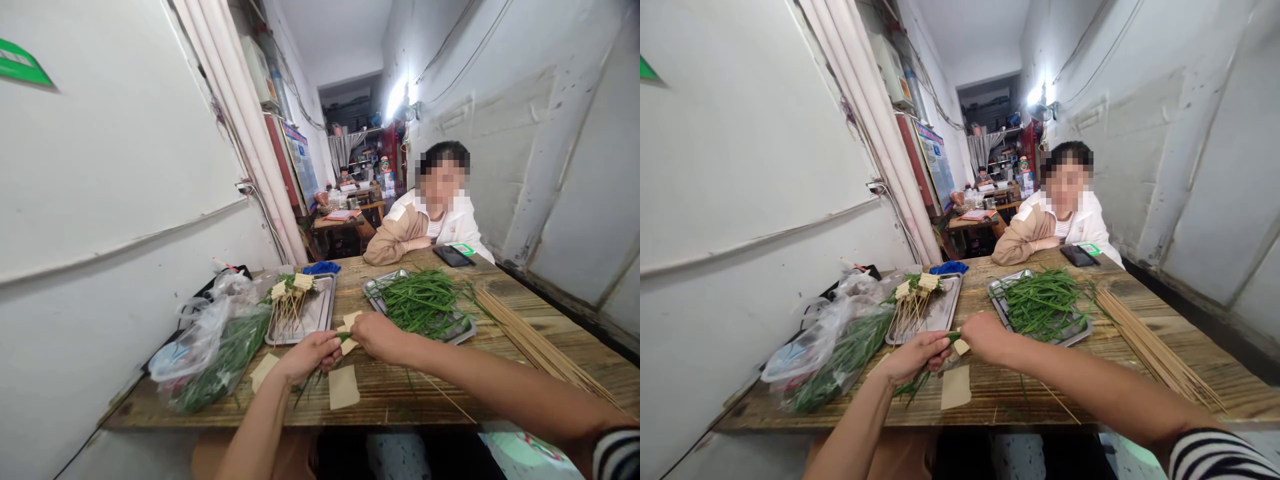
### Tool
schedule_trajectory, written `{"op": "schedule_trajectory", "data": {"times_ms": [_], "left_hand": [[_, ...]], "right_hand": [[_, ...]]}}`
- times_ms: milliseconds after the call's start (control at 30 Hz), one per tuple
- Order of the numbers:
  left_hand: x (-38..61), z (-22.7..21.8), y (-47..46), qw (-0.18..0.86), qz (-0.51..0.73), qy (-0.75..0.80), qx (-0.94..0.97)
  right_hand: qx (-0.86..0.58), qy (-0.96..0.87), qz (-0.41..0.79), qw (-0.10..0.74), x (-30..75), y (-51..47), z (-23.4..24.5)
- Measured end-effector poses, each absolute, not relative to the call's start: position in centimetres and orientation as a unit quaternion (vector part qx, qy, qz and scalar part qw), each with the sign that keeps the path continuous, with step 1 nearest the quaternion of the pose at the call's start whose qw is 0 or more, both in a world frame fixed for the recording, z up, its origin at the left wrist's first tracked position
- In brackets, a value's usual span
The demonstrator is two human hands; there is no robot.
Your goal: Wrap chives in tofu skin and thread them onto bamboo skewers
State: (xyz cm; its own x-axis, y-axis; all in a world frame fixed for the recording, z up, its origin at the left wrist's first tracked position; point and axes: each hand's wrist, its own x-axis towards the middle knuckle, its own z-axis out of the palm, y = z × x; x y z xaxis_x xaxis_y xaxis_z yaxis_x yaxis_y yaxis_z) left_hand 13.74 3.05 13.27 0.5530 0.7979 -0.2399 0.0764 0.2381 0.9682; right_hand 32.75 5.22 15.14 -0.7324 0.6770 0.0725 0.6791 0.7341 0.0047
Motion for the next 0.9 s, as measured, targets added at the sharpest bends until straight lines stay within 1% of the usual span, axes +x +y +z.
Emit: {"op": "schedule_trajectory", "data": {"times_ms": [133,267,333,433,500,533,633,700,800,900], "left_hand": [[12.4,13.2,2.1,0.603,0.266,0.444,0.608],[12.2,12.0,1.6,0.512,0.337,0.470,0.635],[12.8,10.8,1.3,0.465,0.409,0.484,0.618],[14.1,8.9,0.9,0.351,0.530,0.528,0.563],[15.2,8.0,0.6,0.290,0.563,0.564,0.529],[15.7,7.6,0.4,0.281,0.571,0.576,0.512],[16.8,7.1,-0.2,0.310,0.584,0.584,0.471],[16.9,6.8,-0.5,0.311,0.568,0.590,0.483],[16.3,6.4,-0.7,0.278,0.512,0.597,0.551],[15.1,6.2,-0.4,0.284,0.502,0.592,0.562]], "right_hand": [[-0.400,-0.912,0.042,0.081,32.4,5.0,14.8],[-0.417,-0.880,0.129,0.189,31.7,4.9,13.4],[-0.421,-0.847,0.205,0.253,30.9,4.6,12.2],[-0.423,-0.769,0.345,0.332,28.8,3.8,9.9],[-0.422,-0.706,0.427,0.376,27.2,3.0,8.3],[-0.421,-0.680,0.450,0.397,26.4,2.7,7.5],[-0.425,-0.641,0.457,0.447,24.7,1.9,5.5],[-0.427,-0.641,0.446,0.456,24.1,1.7,4.7],[-0.425,-0.660,0.425,0.451,23.9,1.4,4.6],[-0.397,-0.728,0.367,0.422,24.2,0.4,5.7]]}}
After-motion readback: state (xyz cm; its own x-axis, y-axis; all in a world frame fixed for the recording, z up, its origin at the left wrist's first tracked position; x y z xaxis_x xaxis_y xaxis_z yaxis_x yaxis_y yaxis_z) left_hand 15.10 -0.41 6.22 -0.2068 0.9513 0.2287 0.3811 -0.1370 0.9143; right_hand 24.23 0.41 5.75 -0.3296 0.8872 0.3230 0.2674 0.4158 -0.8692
